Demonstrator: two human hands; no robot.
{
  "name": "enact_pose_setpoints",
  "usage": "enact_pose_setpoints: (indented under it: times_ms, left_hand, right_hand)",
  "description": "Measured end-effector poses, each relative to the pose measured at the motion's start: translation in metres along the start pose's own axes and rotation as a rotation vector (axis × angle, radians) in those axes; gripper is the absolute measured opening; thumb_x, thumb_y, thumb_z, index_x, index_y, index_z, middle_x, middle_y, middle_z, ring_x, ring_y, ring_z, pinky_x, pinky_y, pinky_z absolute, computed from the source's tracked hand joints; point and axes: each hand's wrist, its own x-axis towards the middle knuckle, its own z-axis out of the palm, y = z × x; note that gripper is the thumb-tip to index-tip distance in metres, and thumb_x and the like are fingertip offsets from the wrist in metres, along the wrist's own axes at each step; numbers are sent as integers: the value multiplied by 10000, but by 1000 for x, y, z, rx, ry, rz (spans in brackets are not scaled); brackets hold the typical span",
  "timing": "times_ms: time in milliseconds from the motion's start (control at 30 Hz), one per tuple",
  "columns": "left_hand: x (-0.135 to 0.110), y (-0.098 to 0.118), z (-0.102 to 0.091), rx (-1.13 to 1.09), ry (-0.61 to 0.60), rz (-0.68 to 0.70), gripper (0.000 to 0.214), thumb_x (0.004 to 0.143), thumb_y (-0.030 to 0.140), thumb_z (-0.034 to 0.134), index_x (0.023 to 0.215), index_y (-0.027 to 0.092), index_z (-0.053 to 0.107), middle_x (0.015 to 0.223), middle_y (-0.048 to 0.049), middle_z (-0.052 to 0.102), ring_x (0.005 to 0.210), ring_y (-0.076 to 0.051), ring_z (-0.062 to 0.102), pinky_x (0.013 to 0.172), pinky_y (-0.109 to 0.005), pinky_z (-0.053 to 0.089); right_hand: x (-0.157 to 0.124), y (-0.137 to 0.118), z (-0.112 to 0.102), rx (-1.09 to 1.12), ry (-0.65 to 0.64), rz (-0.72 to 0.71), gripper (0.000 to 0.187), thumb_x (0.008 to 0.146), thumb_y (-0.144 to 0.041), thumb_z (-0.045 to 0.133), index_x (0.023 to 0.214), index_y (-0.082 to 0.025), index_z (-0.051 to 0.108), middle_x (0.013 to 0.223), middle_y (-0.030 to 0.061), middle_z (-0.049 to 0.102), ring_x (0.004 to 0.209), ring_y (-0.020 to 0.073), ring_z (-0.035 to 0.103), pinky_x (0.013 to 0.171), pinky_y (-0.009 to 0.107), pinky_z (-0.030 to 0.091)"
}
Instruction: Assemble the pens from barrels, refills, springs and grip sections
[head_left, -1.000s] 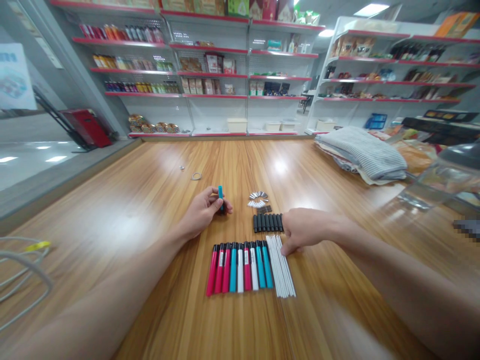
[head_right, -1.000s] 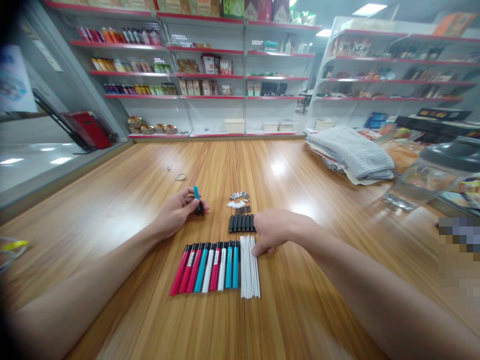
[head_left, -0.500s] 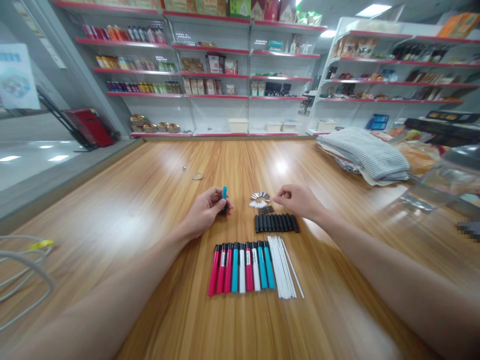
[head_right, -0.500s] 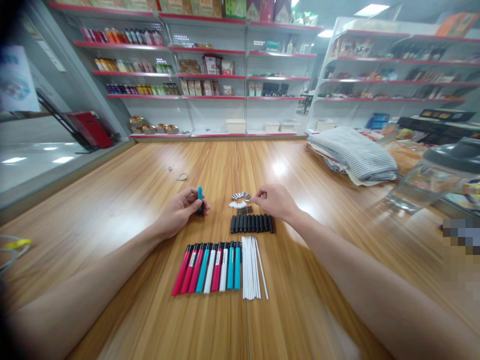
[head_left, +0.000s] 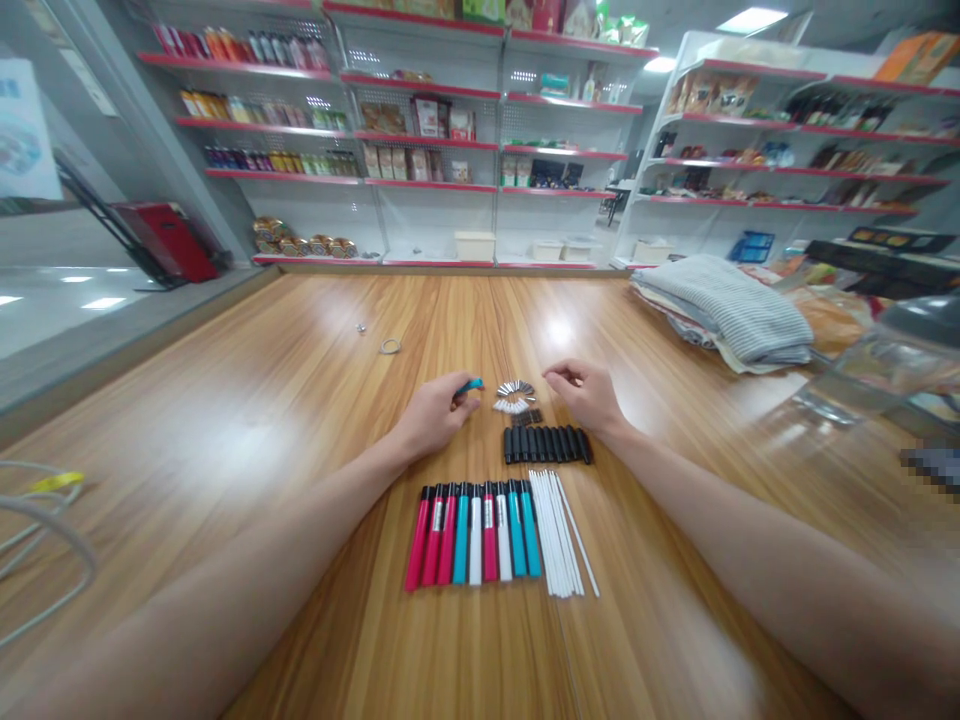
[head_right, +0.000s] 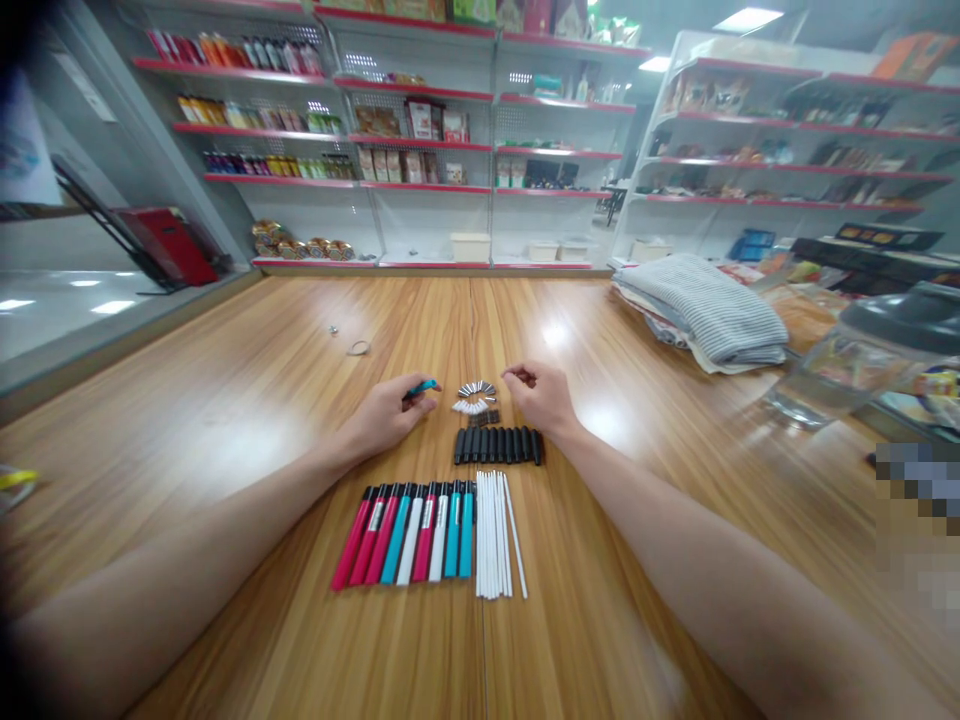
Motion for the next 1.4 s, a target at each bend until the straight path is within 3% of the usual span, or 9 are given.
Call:
enact_pose_setpoints:
  times_ms: [100, 200, 367, 733, 900, 1033, 1167, 1300, 1400]
  left_hand:
    - [10, -2, 6, 60, -10, 124, 167, 855, 273, 511, 919, 178, 634, 860, -51, 581, 778, -168, 536, 718, -282, 425]
    - [10, -6, 9, 70, -84, 224, 203, 866, 240, 500, 992, 200, 655, 965, -66, 583, 877, -183, 557, 804, -305, 436]
    - [5, -11, 9, 61, -119, 267, 251, 870, 228, 507, 1070, 217, 658, 1017, -68, 572, 928, -183, 561, 861, -322, 438]
    - [5, -12, 4, 154, -36, 217, 155, 872, 268, 527, 850, 166, 641, 869, -46, 587, 795, -148, 557, 731, -270, 443]
    - [4, -11, 4, 267, 2, 174, 202, 859, 293, 538, 719, 159, 592, 792, -35, 565, 718, -135, 536, 676, -263, 432]
    - [2, -7, 5, 316, 45, 148, 130, 855, 268, 521, 858, 166, 603, 877, -51, 580, 810, -166, 563, 724, -287, 453]
    - [1, -8, 4, 298, 63, 110, 234, 873, 268, 488, 1054, 187, 612, 1014, -67, 574, 915, -184, 577, 810, -306, 467]
    - [1, -10, 3, 320, 35, 70, 258, 871, 350, 510, 1044, 208, 638, 987, -56, 570, 879, -181, 585, 806, -312, 470]
    - [1, -9, 3, 327, 7, 57, 247, 863, 397, 525, 910, 196, 660, 931, -49, 571, 817, -171, 582, 770, -308, 468]
  right_hand:
    - [2, 3, -1, 16, 13, 22, 242, 787, -317, 559, 838, -138, 713, 748, 47, 686, 628, 129, 567, 594, 241, 416]
    - [1, 3, 0, 35, -4, 19, 234, 780, -311, 563, 830, -138, 712, 754, 50, 689, 624, 128, 568, 587, 240, 414]
    - [1, 4, -1, 30, -9, 11, 228, 778, -307, 567, 830, -136, 708, 716, 43, 676, 613, 128, 559, 567, 237, 402]
    - [-4, 1, -2, -12, -25, -51, 209, 804, -293, 555, 835, -143, 696, 692, 30, 657, 600, 124, 548, 552, 236, 401]
    - [-11, -10, 1, -185, -49, -288, 143, 809, -226, 559, 821, -169, 690, 692, 28, 638, 644, 140, 543, 635, 270, 419]
    - [-19, -26, 3, -278, -65, -482, 125, 820, -202, 559, 839, -168, 678, 680, 38, 608, 697, 164, 527, 682, 295, 420]
    - [-23, -33, 5, -288, -55, -549, 124, 830, -188, 549, 852, -159, 668, 685, 43, 602, 679, 160, 507, 647, 287, 407]
    - [-22, -30, 5, -287, -40, -539, 119, 829, -189, 552, 846, -159, 666, 679, 40, 591, 666, 153, 503, 642, 283, 404]
    - [-22, -30, 6, -297, -42, -545, 123, 830, -191, 549, 845, -158, 666, 677, 40, 588, 667, 153, 506, 641, 281, 404]
